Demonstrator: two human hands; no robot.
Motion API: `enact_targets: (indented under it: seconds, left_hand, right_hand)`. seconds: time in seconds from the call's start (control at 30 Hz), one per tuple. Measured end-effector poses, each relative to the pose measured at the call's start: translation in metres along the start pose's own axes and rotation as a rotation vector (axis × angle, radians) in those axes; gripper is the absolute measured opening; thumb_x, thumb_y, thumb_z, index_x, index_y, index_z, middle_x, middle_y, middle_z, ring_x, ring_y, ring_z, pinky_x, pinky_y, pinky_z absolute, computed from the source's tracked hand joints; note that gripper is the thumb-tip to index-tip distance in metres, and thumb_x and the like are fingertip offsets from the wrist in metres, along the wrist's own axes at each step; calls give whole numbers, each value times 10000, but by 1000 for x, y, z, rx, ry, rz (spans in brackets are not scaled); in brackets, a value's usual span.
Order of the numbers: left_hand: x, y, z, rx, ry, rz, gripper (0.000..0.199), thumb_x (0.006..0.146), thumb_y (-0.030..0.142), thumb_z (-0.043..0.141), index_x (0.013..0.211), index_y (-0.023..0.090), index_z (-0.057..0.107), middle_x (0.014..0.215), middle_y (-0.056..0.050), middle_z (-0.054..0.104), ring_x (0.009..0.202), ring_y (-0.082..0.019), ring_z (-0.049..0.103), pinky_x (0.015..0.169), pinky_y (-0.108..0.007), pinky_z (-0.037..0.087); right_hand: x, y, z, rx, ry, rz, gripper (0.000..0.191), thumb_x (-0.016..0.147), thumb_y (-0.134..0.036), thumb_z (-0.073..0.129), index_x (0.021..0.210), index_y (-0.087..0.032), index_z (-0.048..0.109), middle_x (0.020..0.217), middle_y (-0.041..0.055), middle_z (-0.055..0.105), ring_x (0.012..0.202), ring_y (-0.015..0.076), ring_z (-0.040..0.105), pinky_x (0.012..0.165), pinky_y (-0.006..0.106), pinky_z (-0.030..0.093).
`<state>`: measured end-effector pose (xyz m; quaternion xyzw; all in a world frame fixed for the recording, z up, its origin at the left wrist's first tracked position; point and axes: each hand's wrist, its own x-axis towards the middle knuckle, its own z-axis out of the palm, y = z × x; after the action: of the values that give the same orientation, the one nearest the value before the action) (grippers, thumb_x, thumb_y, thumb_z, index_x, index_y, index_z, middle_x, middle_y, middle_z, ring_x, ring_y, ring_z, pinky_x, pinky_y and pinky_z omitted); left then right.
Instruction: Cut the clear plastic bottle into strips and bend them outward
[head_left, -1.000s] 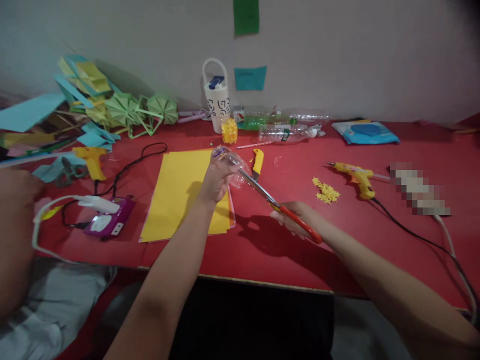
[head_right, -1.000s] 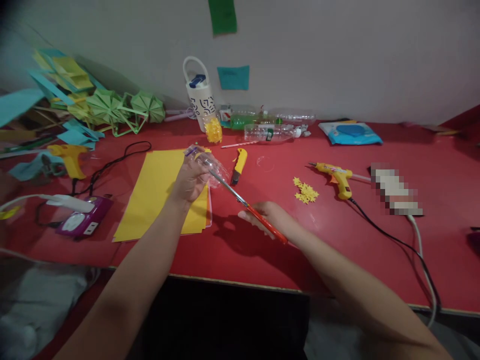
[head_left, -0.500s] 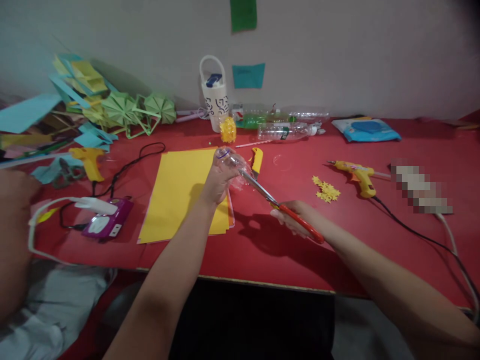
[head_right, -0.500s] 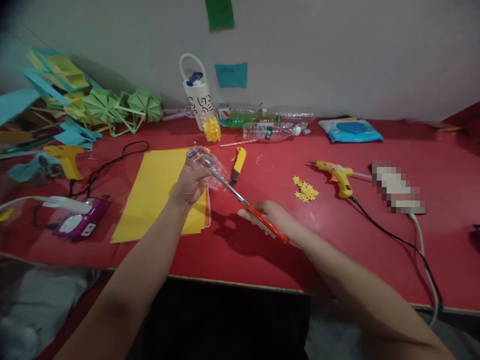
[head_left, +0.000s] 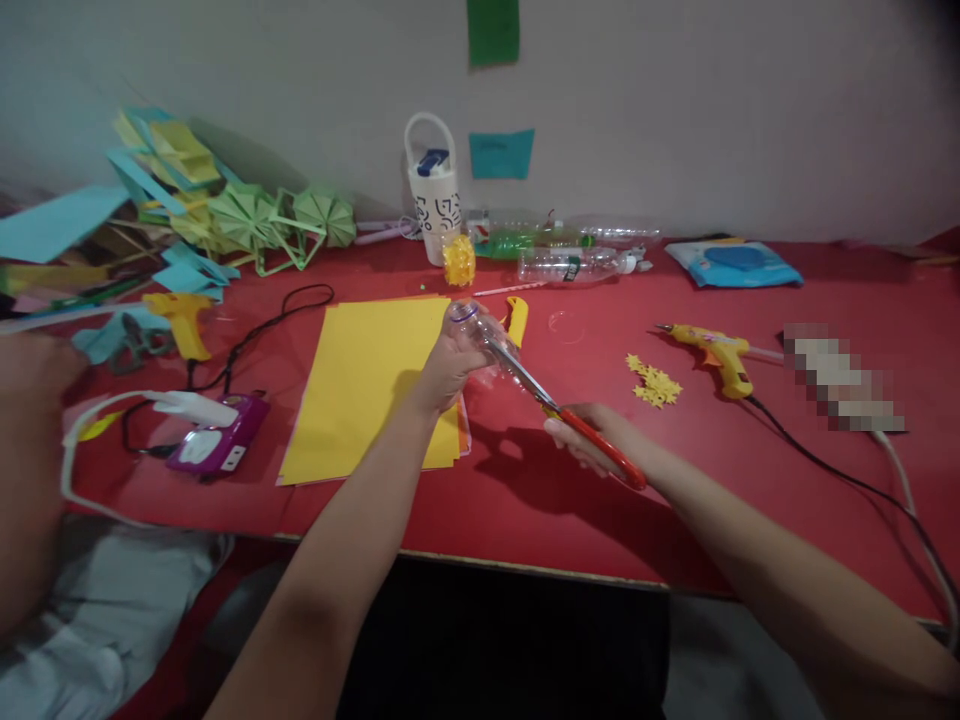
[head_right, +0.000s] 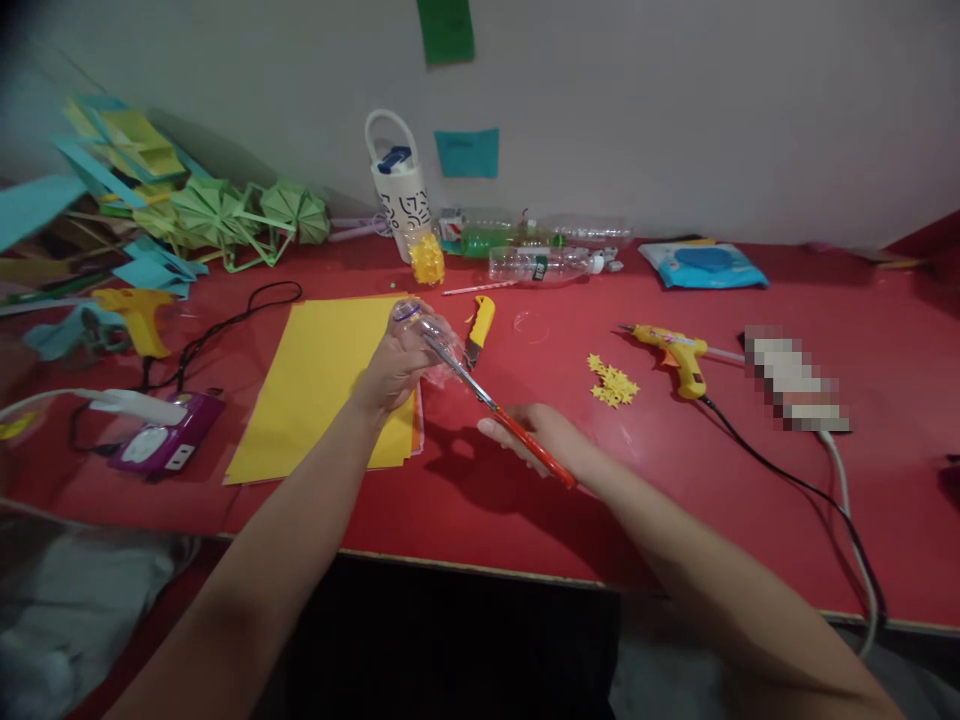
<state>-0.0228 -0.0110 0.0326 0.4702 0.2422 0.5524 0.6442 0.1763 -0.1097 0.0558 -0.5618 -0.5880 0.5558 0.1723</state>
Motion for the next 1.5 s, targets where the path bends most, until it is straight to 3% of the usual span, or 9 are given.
enact_targets:
  seconds: [0.5,0.8,1.03,1.3,1.5]
  left_hand:
    - [0,-4,-1,-7,4,7,555,552,51,786,979,265,506,886,32,609,892,-150,633,880,-358,485]
    - [-1,-4,3,5,-24,-18,556,520,89,817,941,252,492,841,62,634,775,-111,629,812,-326,498]
    - [-3,-7,5,7,3,-39,530,544,49,783,943,253,500,855,59,641,813,-127,640,841,-345,495]
    - [-2,-8,4,18,2,-32,515,550,55,780,934,249,499,850,60,648,797,-128,653,833,-349,502]
    - [-2,-8,4,1,-6,-41,524,553,52,783,945,241,492,837,51,635,830,-144,651,818,-346,485]
  right_hand:
    - [0,1,5,-109,96,72,479,746,-617,651,610,-222,416,430,-79,396,329,64,396,338,212,315]
    - [-2,-4,2,-35,41,8,525,715,-696,616,604,-216,435,451,-77,392,346,61,394,358,211,317]
    - [1,2,3,13,42,29,561,708,-760,562,620,-216,458,413,-80,384,324,61,370,350,213,322]
    - [-1,-1,6,-77,103,80,495,733,-641,647,600,-220,423,414,-80,392,316,60,383,327,206,304]
    - [-1,-4,5,-51,77,85,495,743,-640,640,595,-221,422,397,-82,395,301,58,382,319,204,302]
